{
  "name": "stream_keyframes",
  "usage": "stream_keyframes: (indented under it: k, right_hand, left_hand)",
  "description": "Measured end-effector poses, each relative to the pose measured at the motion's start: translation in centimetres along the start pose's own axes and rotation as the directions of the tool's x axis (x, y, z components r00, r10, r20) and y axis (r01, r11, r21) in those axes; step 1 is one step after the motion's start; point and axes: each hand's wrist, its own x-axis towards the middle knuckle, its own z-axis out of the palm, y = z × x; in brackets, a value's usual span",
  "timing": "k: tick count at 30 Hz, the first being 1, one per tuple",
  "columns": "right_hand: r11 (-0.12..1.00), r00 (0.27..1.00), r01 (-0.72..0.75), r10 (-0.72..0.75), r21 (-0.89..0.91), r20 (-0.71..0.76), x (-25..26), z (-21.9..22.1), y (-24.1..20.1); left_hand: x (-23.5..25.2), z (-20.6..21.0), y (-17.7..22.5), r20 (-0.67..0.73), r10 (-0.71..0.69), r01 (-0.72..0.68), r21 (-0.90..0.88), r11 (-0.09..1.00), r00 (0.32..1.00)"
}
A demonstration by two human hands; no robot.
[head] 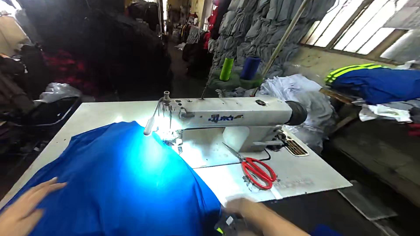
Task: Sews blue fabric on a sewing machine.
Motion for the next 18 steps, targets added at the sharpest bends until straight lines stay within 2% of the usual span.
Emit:
stream_keyframes:
  k: [1, 2, 3, 5, 8, 11, 13, 15, 16, 18]
  right_hand:
    - [0.981, 0.975, -0.162, 0.143, -0.102, -0.172, 1.4, 0.6, 2.6]
    - [0.940, 0.918, -0.285, 0.211, -0.186, -0.336, 2.5, 1.3, 5.4]
    - [0.898, 0.873, -0.371, 0.251, -0.236, -0.419, 3.1, 1.8, 7.8]
    - [0.850, 0.848, -0.450, 0.311, -0.275, -0.428, 3.0, 1.9, 10.8]
    - [0.832, 0.845, -0.450, 0.278, -0.325, -0.458, 2.8, 1.7, 12.3]
    - [0.841, 0.821, -0.428, 0.208, -0.332, -0.532, 3.8, 2.3, 9.9]
    - [0.880, 0.866, -0.372, 0.215, -0.294, -0.451, 5.1, 3.3, 5.9]
    - [0.921, 0.934, -0.311, 0.250, -0.236, -0.256, 6.6, 5.5, 1.9]
    - [0.941, 0.953, -0.260, 0.213, -0.215, -0.217, 7.4, 7.1, 0.4]
    - [0.983, 0.958, -0.162, 0.135, -0.087, -0.253, 8.8, 9.7, -1.5]
  left_hand:
    - [1.0, 2.0, -0.3, -0.046, -0.063, 0.059, -0.073, 0.996, 0.997]
    - [1.7, 3.6, -0.3, -0.083, -0.149, 0.142, -0.079, 0.987, 0.985]
    - [2.0, 4.8, -0.5, -0.114, -0.216, 0.211, -0.053, 0.976, 0.970]
    - [1.3, 6.1, -1.1, -0.141, -0.272, 0.273, -0.014, 0.962, 0.952]
    - [-0.9, 6.0, -1.5, -0.145, -0.292, 0.293, -0.012, 0.956, 0.946]
    - [-2.1, 5.3, -1.1, -0.111, -0.338, 0.340, -0.007, 0.941, 0.934]
    - [-1.5, 5.0, -0.4, -0.153, -0.335, 0.342, 0.022, 0.939, 0.930]
    - [0.6, 5.8, 0.3, -0.307, -0.213, 0.241, 0.057, 0.969, 0.928]
    - [2.3, 6.5, 0.6, -0.363, -0.137, 0.179, 0.084, 0.980, 0.922]
    - [5.8, 7.6, 2.0, -0.338, -0.088, 0.129, 0.099, 0.987, 0.937]
